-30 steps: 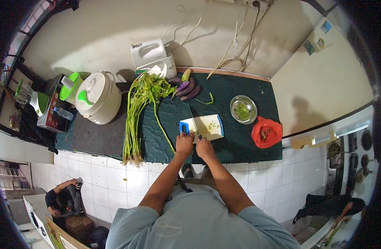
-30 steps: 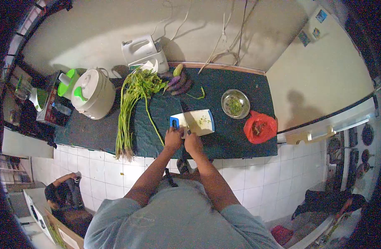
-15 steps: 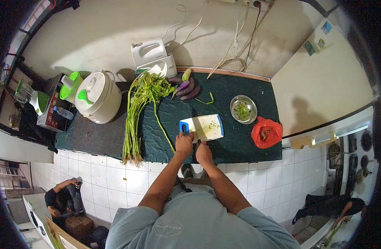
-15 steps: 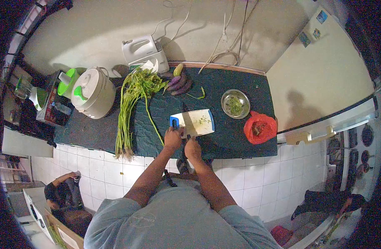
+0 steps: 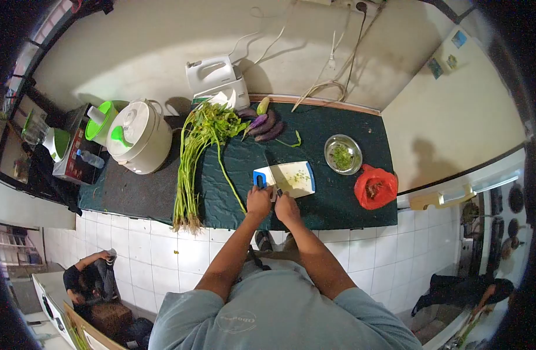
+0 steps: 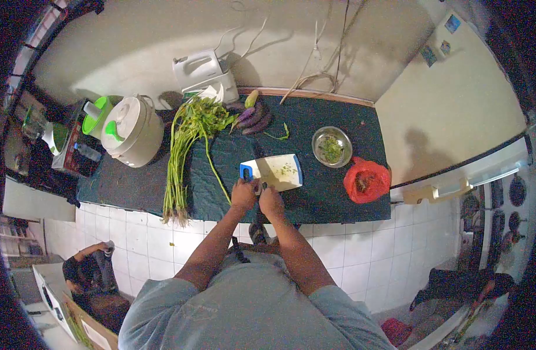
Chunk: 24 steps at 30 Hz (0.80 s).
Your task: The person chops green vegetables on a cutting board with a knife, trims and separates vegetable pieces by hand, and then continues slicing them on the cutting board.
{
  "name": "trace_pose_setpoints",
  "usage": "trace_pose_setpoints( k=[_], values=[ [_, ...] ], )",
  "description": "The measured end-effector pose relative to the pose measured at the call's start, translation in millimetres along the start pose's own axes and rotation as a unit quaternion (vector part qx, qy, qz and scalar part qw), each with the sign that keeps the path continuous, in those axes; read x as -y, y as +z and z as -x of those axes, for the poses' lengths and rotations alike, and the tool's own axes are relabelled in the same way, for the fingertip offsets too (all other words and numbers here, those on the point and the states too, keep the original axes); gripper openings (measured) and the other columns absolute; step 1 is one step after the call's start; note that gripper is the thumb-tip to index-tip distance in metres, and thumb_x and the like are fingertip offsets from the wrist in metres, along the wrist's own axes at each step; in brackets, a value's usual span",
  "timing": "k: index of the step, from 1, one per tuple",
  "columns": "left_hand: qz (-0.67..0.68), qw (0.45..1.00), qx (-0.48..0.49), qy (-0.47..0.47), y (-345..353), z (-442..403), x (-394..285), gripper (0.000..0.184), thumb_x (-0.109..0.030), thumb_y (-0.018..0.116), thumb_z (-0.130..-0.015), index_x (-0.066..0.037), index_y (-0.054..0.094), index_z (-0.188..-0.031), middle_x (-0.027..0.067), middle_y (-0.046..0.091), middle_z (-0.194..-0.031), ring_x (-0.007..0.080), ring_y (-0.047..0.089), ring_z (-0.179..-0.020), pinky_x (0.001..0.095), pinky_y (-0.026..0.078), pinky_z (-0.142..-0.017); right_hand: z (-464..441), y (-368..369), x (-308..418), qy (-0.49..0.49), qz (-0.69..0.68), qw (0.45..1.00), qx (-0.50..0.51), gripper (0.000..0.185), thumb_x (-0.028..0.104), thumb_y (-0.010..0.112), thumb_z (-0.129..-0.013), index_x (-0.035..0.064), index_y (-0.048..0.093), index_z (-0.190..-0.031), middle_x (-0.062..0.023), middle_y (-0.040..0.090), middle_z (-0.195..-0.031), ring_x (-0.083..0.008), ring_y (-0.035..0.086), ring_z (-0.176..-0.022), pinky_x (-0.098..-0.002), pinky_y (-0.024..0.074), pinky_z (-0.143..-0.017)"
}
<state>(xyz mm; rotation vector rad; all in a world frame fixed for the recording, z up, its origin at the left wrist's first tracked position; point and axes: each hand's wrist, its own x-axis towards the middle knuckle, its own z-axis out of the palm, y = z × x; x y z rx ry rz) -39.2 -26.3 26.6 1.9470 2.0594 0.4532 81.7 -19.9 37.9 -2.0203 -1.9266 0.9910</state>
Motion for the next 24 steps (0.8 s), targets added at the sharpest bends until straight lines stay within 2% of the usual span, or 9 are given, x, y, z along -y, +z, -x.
trace_pose_setpoints(
  k=[3, 5, 9, 11, 16, 20, 24],
  values=[
    [0.0, 1.0, -0.005, 0.007, 0.2, -2.9, 1.5, 0.01, -0.016, 0.059, -0.08, -0.015, 0.065, -0.088, 0.0077, 0.069, -0.086, 0.0299, 0.061, -0.092, 0.0428, 0.047, -0.076, -4.4, -1.1, 0.4, -0.063, 0.045, 0.997, 0.014, 0.038, 0.025, 0.046, -0.097, -0.0085, 0.05, -0.113, -0.0311, 0.065, -0.092, -0.0453, 0.066, -0.089, -0.0543, 0.0531, -0.077],
    [-0.005, 1.0, -0.002, 0.003, 1.5, -1.0, 2.7, 0.01, -0.015, 0.059, -0.08, -0.015, 0.065, -0.088, 0.0074, 0.069, -0.086, 0.0296, 0.061, -0.092, 0.0428, 0.047, -0.075, 9.1, 9.3, -2.7, 0.01, 0.033, 0.999, 0.004, 0.037, 0.026, 0.047, -0.097, -0.0081, 0.052, -0.112, -0.0312, 0.065, -0.092, -0.0457, 0.065, -0.088, -0.0544, 0.0529, -0.077],
    [-0.019, 1.0, 0.009, 0.006, 0.5, 0.6, 1.4, 0.013, -0.016, 0.058, -0.08, -0.015, 0.066, -0.091, 0.007, 0.069, -0.086, 0.0289, 0.062, -0.093, 0.0433, 0.047, -0.075, 1.6, 22.6, -14.7, 0.027, 0.012, 1.0, 0.0, 0.037, 0.026, 0.048, -0.096, -0.0075, 0.055, -0.108, -0.0316, 0.065, -0.095, -0.0462, 0.065, -0.089, -0.0546, 0.0525, -0.077],
    [-0.009, 1.0, 0.001, 0.009, 1.2, -3.0, 0.1, 0.013, -0.016, 0.058, -0.081, -0.015, 0.066, -0.092, 0.0073, 0.069, -0.087, 0.0292, 0.062, -0.093, 0.0437, 0.047, -0.075, -9.2, 4.3, -3.8, -0.041, 0.023, 0.999, 0.005, 0.034, 0.024, 0.046, -0.096, -0.0069, 0.056, -0.105, -0.0319, 0.065, -0.097, -0.0461, 0.066, -0.088, -0.0544, 0.0527, -0.077],
    [-0.037, 0.999, 0.034, 0.006, 9.1, -5.1, 6.9, 0.016, -0.017, 0.057, -0.082, -0.015, 0.066, -0.095, 0.0099, 0.069, -0.088, 0.0313, 0.061, -0.095, 0.0455, 0.048, -0.077, 9.9, 6.1, -0.9, -0.017, 0.029, 0.999, 0.008, 0.031, 0.02, 0.043, -0.096, -0.0071, 0.055, -0.105, -0.0315, 0.065, -0.096, -0.0462, 0.066, -0.088, -0.054, 0.0531, -0.077],
    [-0.026, 0.999, 0.007, 0.018, 11.1, 1.4, 7.1, 0.018, -0.016, 0.057, -0.082, -0.015, 0.067, -0.096, 0.0104, 0.068, -0.087, 0.0317, 0.061, -0.096, 0.0453, 0.048, -0.079, 1.8, 15.5, -11.2, -0.024, 0.031, 0.999, -0.003, 0.03, 0.018, 0.041, -0.097, -0.0071, 0.054, -0.108, -0.0309, 0.065, -0.095, -0.0464, 0.065, -0.089, -0.0537, 0.0532, -0.077],
    [-0.009, 0.999, 0.038, -0.024, -1.3, -1.8, -4.1, 0.018, -0.016, 0.056, -0.082, -0.014, 0.067, -0.097, 0.0127, 0.067, -0.091, 0.0328, 0.06, -0.098, 0.0455, 0.048, -0.08, -2.2, 7.0, -4.1, -0.025, 0.037, 0.999, -0.007, 0.028, 0.016, 0.044, -0.095, -0.0069, 0.053, -0.109, -0.0312, 0.065, -0.093, -0.0472, 0.065, -0.09, -0.0545, 0.0527, -0.077]
  ],
)
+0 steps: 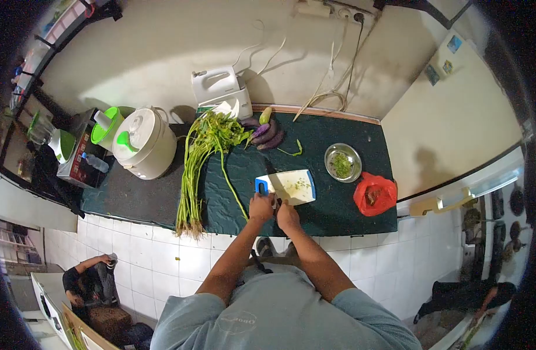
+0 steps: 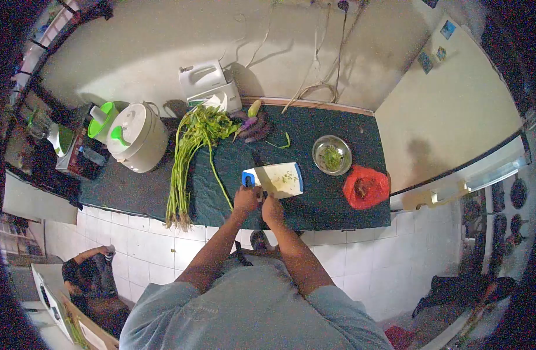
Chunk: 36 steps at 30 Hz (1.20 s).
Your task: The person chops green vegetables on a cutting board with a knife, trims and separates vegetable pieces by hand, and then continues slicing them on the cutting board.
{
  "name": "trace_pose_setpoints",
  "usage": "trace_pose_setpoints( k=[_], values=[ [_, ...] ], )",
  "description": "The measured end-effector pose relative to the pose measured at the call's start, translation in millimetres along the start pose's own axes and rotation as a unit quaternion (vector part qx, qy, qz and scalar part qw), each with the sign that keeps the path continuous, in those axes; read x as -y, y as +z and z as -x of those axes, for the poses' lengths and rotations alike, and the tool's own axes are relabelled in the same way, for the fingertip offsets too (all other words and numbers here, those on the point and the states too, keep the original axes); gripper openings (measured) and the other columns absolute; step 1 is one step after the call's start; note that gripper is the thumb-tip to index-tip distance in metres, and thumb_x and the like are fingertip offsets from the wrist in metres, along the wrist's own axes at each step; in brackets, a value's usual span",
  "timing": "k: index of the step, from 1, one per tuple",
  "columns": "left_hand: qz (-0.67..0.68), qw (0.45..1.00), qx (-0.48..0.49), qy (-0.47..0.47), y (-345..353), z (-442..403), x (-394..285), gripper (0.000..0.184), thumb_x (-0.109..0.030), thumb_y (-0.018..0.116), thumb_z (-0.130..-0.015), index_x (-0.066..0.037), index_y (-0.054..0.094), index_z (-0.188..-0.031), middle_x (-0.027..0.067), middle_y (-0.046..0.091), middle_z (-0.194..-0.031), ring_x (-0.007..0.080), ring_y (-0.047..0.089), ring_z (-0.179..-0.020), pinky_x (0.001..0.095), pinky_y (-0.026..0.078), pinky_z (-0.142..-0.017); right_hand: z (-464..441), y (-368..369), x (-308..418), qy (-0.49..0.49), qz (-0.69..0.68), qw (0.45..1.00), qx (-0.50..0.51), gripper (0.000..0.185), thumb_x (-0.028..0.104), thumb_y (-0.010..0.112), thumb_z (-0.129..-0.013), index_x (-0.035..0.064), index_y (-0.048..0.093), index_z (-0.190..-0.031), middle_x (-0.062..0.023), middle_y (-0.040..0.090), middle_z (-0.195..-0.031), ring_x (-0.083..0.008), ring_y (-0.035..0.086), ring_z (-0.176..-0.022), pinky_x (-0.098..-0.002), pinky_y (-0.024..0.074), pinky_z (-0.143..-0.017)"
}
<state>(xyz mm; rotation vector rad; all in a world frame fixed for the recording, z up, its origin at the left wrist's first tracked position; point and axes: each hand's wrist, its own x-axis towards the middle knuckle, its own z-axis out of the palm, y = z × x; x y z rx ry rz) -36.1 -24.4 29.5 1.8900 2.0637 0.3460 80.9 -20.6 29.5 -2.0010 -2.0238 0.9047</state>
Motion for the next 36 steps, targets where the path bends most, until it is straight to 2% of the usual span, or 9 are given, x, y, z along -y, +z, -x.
trace_pose_setpoints(
  k=[9, 15, 20, 22, 24, 25, 28, 33, 36],
  values=[
    [0.04, 0.997, 0.06, 0.001, 0.4, -4.5, 1.4, 0.017, -0.012, 0.055, -0.081, -0.015, 0.066, -0.094, 0.0153, 0.066, -0.094, 0.0349, 0.058, -0.101, 0.0467, 0.049, -0.085, 29.7, 4.8, -28.2, 0.006, 0.022, 1.0, 0.001, 0.04, 0.032, 0.048, -0.098, -0.0065, 0.053, -0.11, -0.0308, 0.066, -0.085, -0.0462, 0.066, -0.084, -0.0535, 0.0524, -0.074],
    [0.051, 0.992, 0.05, 0.103, 33.9, -31.9, -3.4, 0.025, -0.009, 0.054, -0.082, -0.014, 0.068, -0.102, 0.0173, 0.068, -0.095, 0.036, 0.06, -0.098, 0.0453, 0.051, -0.084, 23.4, -25.8, -33.1, 0.036, 0.056, 0.995, -0.08, 0.034, 0.031, 0.054, -0.095, -0.0007, 0.056, -0.106, -0.0242, 0.068, -0.085, -0.042, 0.067, -0.082, -0.0518, 0.0538, -0.072],
    [0.231, 0.972, -0.051, -0.009, 11.6, -38.9, -34.5, 0.025, -0.005, 0.051, -0.086, -0.012, 0.067, -0.105, 0.0177, 0.068, -0.096, 0.0385, 0.06, -0.097, 0.0478, 0.05, -0.083, 19.0, -59.7, -49.6, 0.004, 0.095, 0.988, -0.117, 0.031, 0.029, 0.06, -0.091, 0.0018, 0.059, -0.106, -0.0186, 0.068, -0.09, -0.0375, 0.068, -0.084, -0.0482, 0.0542, -0.072],
    [0.201, 0.979, -0.024, -0.026, -10.7, -37.1, -51.5, 0.031, -0.002, 0.054, -0.082, -0.013, 0.065, -0.109, 0.0151, 0.067, -0.103, 0.0375, 0.059, -0.103, 0.0471, 0.049, -0.085, 20.2, -75.2, -47.7, 0.015, 0.108, 0.989, -0.101, 0.03, 0.028, 0.06, -0.09, 0.0024, 0.059, -0.106, -0.0178, 0.068, -0.091, -0.037, 0.068, -0.083, -0.0475, 0.0542, -0.071],
    [0.125, 0.964, -0.065, 0.225, -8.7, -36.4, -52.8, 0.047, 0.0, 0.055, -0.077, -0.013, 0.058, -0.123, 0.0153, 0.063, -0.118, 0.0397, 0.054, -0.11, 0.0462, 0.045, -0.096, 23.3, -75.9, -53.7, 0.027, 0.116, 0.989, -0.082, 0.03, 0.028, 0.061, -0.09, 0.003, 0.059, -0.106, -0.0171, 0.067, -0.092, -0.0365, 0.068, -0.082, -0.0467, 0.0542, -0.071],
    [0.081, 0.96, -0.005, 0.267, -2.4, -38.3, -52.0, 0.059, -0.004, 0.056, -0.078, -0.018, 0.05, -0.135, 0.0111, 0.055, -0.134, 0.0358, 0.048, -0.121, 0.0449, 0.04, -0.104, 23.9, -73.5, -61.0, -0.006, 0.133, 0.985, -0.111, 0.029, 0.027, 0.062, -0.088, 0.0043, 0.06, -0.105, -0.0159, 0.067, -0.091, -0.0356, 0.068, -0.081, -0.0462, 0.0542, -0.071],
    [-0.01, 0.914, 0.014, 0.406, 1.2, -42.9, -53.0, 0.055, -0.012, 0.05, -0.085, -0.026, 0.05, -0.138, 0.0085, 0.052, -0.139, 0.03, 0.045, -0.129, 0.0463, 0.038, -0.104, 25.3, -75.9, -82.3, -0.059, 0.169, 0.973, -0.142, 0.025, 0.026, 0.065, -0.085, 0.0069, 0.06, -0.101, -0.0136, 0.066, -0.09, -0.0335, 0.067, -0.08, -0.0447, 0.0544, -0.07],
    [-0.167, 0.924, 0.015, 0.344, 11.2, -62.4, -39.1, 0.052, -0.024, 0.044, -0.094, -0.034, 0.041, -0.145, 0.0103, 0.022, -0.158, 0.0338, 0.032, -0.139, 0.0501, 0.03, -0.111, 41.6, -104.7, -94.6, -0.074, 0.222, 0.965, -0.119, 0.023, 0.025, 0.068, -0.082, 0.0092, 0.06, -0.096, -0.0108, 0.065, -0.089, -0.0301, 0.067, -0.081, -0.0422, 0.055, -0.068],
    [-0.164, 0.943, -0.01, 0.291, 13.6, -79.6, -31.9, 0.053, -0.021, 0.042, -0.095, -0.033, 0.038, -0.146, 0.0147, 0.018, -0.159, 0.0374, 0.029, -0.14, 0.0528, 0.029, -0.111, 49.0, -114.9, -108.1, -0.055, 0.225, 0.966, -0.116, 0.023, 0.027, 0.067, -0.083, 0.0089, 0.061, -0.096, -0.0102, 0.065, -0.09, -0.0294, 0.067, -0.082, -0.0409, 0.0555, -0.069]
  ],
)
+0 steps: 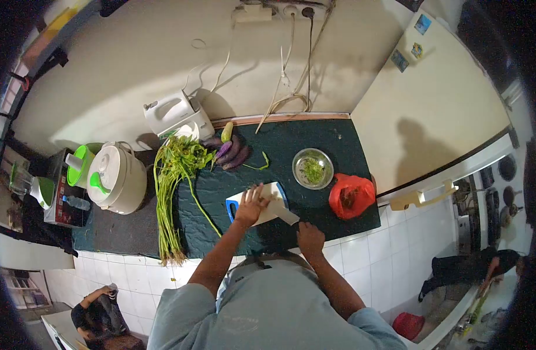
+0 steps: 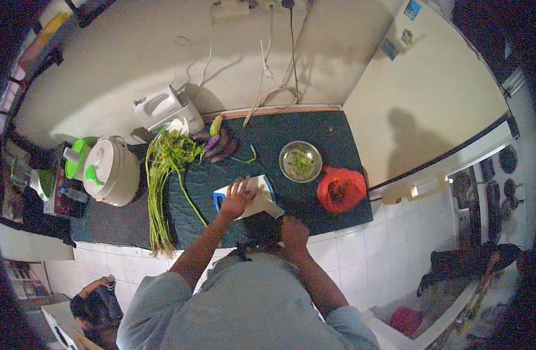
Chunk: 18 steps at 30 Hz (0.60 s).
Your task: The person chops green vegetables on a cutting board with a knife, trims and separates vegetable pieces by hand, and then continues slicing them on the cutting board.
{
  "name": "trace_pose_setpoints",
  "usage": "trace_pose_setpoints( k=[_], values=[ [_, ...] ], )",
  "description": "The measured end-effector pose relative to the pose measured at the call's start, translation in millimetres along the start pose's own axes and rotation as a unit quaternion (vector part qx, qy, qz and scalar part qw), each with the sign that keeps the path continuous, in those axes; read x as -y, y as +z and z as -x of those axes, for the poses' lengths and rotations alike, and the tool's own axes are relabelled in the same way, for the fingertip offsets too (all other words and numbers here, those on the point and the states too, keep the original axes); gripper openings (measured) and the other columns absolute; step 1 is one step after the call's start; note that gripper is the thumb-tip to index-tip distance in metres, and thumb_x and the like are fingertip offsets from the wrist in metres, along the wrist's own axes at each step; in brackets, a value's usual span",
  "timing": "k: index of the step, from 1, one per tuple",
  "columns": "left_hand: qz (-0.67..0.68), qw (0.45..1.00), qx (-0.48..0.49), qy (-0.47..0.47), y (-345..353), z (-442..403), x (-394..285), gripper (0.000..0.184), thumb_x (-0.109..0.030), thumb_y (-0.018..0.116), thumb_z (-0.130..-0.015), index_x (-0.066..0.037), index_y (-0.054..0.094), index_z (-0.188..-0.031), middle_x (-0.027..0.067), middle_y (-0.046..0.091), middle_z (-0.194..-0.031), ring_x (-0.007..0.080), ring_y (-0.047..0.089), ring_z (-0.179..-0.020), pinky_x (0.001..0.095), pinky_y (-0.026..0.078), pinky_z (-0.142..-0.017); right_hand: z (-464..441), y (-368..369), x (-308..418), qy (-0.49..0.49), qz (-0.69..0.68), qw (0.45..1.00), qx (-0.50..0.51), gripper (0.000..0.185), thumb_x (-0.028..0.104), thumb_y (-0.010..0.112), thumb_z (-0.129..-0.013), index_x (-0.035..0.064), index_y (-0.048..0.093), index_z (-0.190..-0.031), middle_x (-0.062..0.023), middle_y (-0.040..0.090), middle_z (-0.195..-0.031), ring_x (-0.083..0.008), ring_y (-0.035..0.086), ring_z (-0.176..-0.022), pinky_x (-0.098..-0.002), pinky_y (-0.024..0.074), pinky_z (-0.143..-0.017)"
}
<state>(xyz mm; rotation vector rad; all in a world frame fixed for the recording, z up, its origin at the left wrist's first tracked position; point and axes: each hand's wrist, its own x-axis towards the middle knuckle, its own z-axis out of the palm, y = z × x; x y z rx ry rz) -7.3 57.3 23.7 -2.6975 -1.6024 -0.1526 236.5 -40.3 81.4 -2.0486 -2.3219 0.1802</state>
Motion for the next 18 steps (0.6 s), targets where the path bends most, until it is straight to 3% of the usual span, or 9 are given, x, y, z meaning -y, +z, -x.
trace_pose_setpoints(
  k=[2, 4, 5, 9, 12, 14, 15, 17, 18],
  values=[
    [0.007, 1.0, -0.012, -0.006, 14.7, -2.4, 7.5, 0.054, -0.017, 0.043, -0.094, -0.029, 0.038, -0.146, 0.0185, 0.015, -0.159, 0.0398, 0.027, -0.141, 0.0549, 0.027, -0.111, 1.8, -8.1, -7.8, 0.028, -0.004, 0.999, 0.04, 0.027, 0.03, 0.066, -0.084, 0.0079, 0.061, -0.1, -0.0114, 0.066, -0.092, -0.0301, 0.068, -0.083, -0.0408, 0.0553, -0.07],
    [-0.011, 0.996, 0.005, -0.091, 10.4, -5.0, 8.6, 0.055, -0.014, 0.044, -0.092, -0.024, 0.038, -0.146, 0.0187, 0.015, -0.159, 0.0407, 0.025, -0.141, 0.0566, 0.026, -0.111, 4.0, -26.7, -8.5, 0.047, -0.046, 0.997, 0.043, 0.028, 0.03, 0.065, -0.085, 0.0071, 0.062, -0.1, -0.0124, 0.067, -0.091, -0.031, 0.068, -0.084, -0.0415, 0.0551, -0.069],
    [-0.006, 0.994, -0.037, -0.099, 12.5, -7.6, 8.8, 0.062, -0.014, 0.048, -0.088, -0.022, 0.037, -0.149, 0.0202, 0.016, -0.158, 0.0435, 0.027, -0.138, 0.0593, 0.027, -0.109, 4.1, -32.4, -10.0, 0.069, -0.088, 0.993, 0.044, 0.029, 0.031, 0.064, -0.086, 0.0063, 0.063, -0.101, -0.0133, 0.068, -0.09, -0.0319, 0.068, -0.085, -0.0422, 0.0549, -0.069],
    [0.081, 0.99, -0.06, -0.095, -22.5, -7.2, -22.7, 0.071, -0.007, 0.053, -0.081, -0.022, 0.036, -0.149, 0.0217, 0.017, -0.157, 0.0417, 0.029, -0.138, 0.053, 0.029, -0.11, 1.5, 15.0, -30.7, 0.057, -0.108, 0.992, 0.013, 0.032, 0.034, 0.063, -0.089, 0.0036, 0.063, -0.099, -0.0125, 0.067, -0.081, -0.0281, 0.068, -0.075, -0.0407, 0.0533, -0.063],
    [0.113, 0.992, -0.056, -0.003, -52.0, 3.9, -52.5, 0.076, -0.006, 0.054, -0.08, -0.023, 0.031, -0.151, 0.0213, 0.017, -0.158, 0.0415, 0.029, -0.138, 0.0531, 0.03, -0.109, -11.1, 31.5, -38.3, 0.079, -0.349, 0.929, 0.088, 0.034, 0.036, 0.06, -0.093, 0.0022, 0.062, -0.093, -0.0083, 0.062, -0.07, -0.0196, 0.062, -0.06, -0.0355, 0.0486, -0.053],
    [0.086, 0.995, -0.037, 0.026, -47.1, 10.4, -60.2, 0.079, -0.006, 0.054, -0.079, -0.024, 0.029, -0.152, 0.0213, 0.016, -0.158, 0.0418, 0.029, -0.138, 0.0534, 0.03, -0.109, -19.3, 1.0, -26.0, 0.192, -0.524, 0.801, 0.217, 0.035, 0.036, 0.058, -0.096, 0.0021, 0.06, -0.089, -0.0044, 0.055, -0.064, -0.0134, 0.051, -0.05, -0.03, 0.0418, -0.047],
    [0.061, 0.997, -0.018, 0.054, -40.6, 13.0, -62.3, 0.082, -0.006, 0.055, -0.078, -0.026, 0.027, -0.153, 0.0212, 0.016, -0.158, 0.0421, 0.029, -0.138, 0.0538, 0.03, -0.109, -21.7, -0.4, -25.5, 0.192, -0.525, 0.801, 0.217, 0.035, 0.036, 0.058, -0.096, 0.0021, 0.06, -0.089, -0.0044, 0.055, -0.064, -0.0134, 0.051, -0.05, -0.03, 0.0418, -0.047],
    [0.088, 0.995, -0.033, 0.029, -25.8, 14.2, -59.6, 0.084, -0.005, 0.055, -0.078, -0.027, 0.024, -0.153, 0.0215, 0.015, -0.158, 0.0424, 0.027, -0.139, 0.0542, 0.03, -0.109, -25.4, -3.8, -24.0, 0.213, -0.627, 0.703, 0.26, 0.033, 0.034, 0.056, -0.097, 0.0032, 0.059, -0.086, -0.0031, 0.053, -0.062, -0.0123, 0.048, -0.048, -0.028, 0.0391, -0.045],
    [0.115, 0.992, -0.048, 0.003, -22.8, 14.0, -57.6, 0.087, -0.004, 0.055, -0.078, -0.029, 0.022, -0.154, 0.0217, 0.015, -0.158, 0.0427, 0.026, -0.139, 0.0546, 0.03, -0.109, -26.4, -10.1, -21.6, 0.212, -0.627, 0.703, 0.261, 0.033, 0.034, 0.056, -0.097, 0.0032, 0.059, -0.086, -0.0031, 0.053, -0.062, -0.0123, 0.048, -0.048, -0.028, 0.0391, -0.045]
  ],
)
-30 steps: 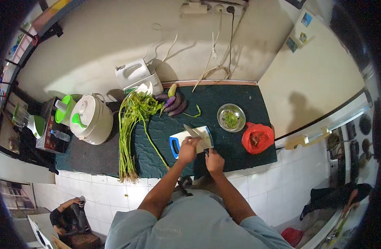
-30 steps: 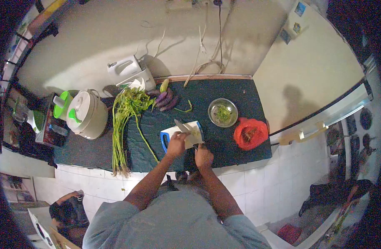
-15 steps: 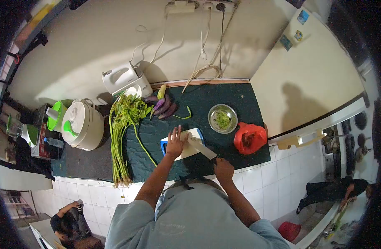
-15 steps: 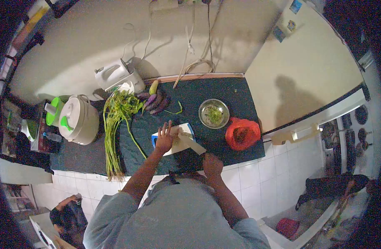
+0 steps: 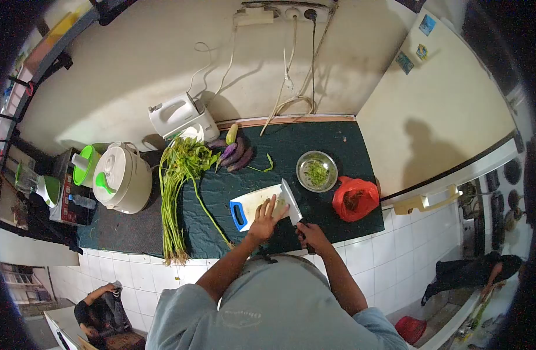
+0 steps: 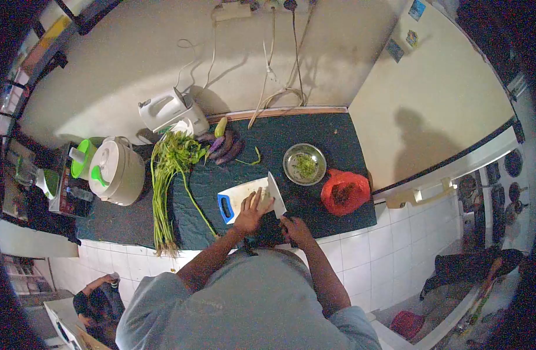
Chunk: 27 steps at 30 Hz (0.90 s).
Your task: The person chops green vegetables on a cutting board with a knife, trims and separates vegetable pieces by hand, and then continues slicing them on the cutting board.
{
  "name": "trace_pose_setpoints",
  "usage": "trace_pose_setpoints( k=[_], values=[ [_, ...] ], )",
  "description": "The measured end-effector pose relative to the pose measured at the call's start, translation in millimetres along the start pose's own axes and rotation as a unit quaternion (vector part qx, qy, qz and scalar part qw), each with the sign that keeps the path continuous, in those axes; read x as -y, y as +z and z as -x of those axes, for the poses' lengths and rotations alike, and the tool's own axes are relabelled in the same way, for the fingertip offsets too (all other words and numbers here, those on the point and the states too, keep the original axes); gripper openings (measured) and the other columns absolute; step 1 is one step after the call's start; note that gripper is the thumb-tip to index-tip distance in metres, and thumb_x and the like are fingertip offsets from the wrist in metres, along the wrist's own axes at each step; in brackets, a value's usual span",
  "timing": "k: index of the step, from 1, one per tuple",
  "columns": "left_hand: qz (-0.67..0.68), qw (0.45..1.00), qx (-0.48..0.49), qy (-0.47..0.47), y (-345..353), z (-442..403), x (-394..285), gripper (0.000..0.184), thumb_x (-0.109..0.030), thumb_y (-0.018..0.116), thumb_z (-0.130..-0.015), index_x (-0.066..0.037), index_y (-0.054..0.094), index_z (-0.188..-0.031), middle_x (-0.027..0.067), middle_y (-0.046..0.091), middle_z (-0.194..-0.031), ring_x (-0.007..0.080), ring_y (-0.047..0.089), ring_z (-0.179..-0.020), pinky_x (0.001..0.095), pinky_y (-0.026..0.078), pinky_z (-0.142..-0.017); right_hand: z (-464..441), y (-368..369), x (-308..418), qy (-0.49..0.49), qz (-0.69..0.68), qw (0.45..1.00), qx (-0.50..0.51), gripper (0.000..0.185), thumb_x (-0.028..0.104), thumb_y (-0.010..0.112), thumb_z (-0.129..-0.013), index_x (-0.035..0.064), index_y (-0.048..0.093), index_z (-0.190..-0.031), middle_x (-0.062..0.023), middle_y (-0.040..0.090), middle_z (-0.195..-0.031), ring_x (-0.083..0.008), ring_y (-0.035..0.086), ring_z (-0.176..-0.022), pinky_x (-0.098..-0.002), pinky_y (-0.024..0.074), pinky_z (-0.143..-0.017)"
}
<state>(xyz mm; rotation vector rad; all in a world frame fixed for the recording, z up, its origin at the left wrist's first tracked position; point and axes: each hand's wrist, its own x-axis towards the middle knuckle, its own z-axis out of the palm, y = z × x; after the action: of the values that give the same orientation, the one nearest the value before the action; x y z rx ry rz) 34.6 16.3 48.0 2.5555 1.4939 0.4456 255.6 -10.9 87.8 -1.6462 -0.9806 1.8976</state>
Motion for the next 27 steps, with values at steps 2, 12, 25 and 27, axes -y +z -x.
trace_pose_setpoints(
  k=[2, 12, 25, 27],
  values=[
    [-0.02, 0.999, 0.031, -0.038, 4.8, -1.8, 8.0, 0.08, -0.005, 0.056, -0.078, -0.028, 0.031, -0.151, 0.0208, 0.014, -0.158, 0.0427, 0.026, -0.139, 0.0544, 0.03, -0.109, 7.9, 3.5, 10.8, 0.027, 0.002, 1.0, -0.003, 0.033, 0.034, 0.056, -0.097, 0.0029, 0.058, -0.085, -0.0024, 0.052, -0.061, -0.0121, 0.047, -0.048, -0.0283, 0.0388, -0.045],
    [0.169, 0.97, -0.03, -0.171, -2.4, -2.3, 56.8, 0.018, -0.018, 0.07, -0.077, -0.015, 0.075, -0.095, 0.0086, 0.052, -0.135, 0.0354, 0.043, -0.126, 0.0439, 0.04, -0.1, -6.0, -13.9, -15.1, -0.129, 0.299, 0.944, -0.056, 0.038, 0.039, 0.058, -0.094, 0.0013, 0.06, -0.085, -0.0056, 0.059, -0.064, -0.0148, 0.056, -0.053, -0.0323, 0.0455, -0.051],
    [0.111, 0.873, 0.06, -0.471, 16.3, 62.1, 98.3, 0.051, -0.027, 0.074, -0.073, 0.003, 0.05, -0.106, 0.0289, 0.063, -0.102, 0.0435, 0.065, -0.096, 0.0484, 0.055, -0.083, -10.9, -34.6, 19.2, -0.182, 0.415, 0.885, -0.106, 0.045, 0.042, 0.058, -0.091, -0.0024, 0.058, -0.089, -0.0287, 0.064, -0.091, -0.0481, 0.06, -0.092, -0.0532, 0.0463, -0.079],
    [0.131, 0.862, 0.06, -0.485, 12.4, 59.4, 98.6, 0.056, -0.027, 0.073, -0.069, 0.005, 0.053, -0.11, 0.0278, 0.068, -0.094, 0.0455, 0.067, -0.088, 0.0499, 0.055, -0.079, -9.9, -35.9, 14.6, -0.165, 0.412, 0.892, -0.09, 0.045, 0.043, 0.058, -0.092, -0.0021, 0.058, -0.088, -0.0287, 0.063, -0.091, -0.0478, 0.06, -0.092, -0.0527, 0.0461, -0.079]
  ],
)
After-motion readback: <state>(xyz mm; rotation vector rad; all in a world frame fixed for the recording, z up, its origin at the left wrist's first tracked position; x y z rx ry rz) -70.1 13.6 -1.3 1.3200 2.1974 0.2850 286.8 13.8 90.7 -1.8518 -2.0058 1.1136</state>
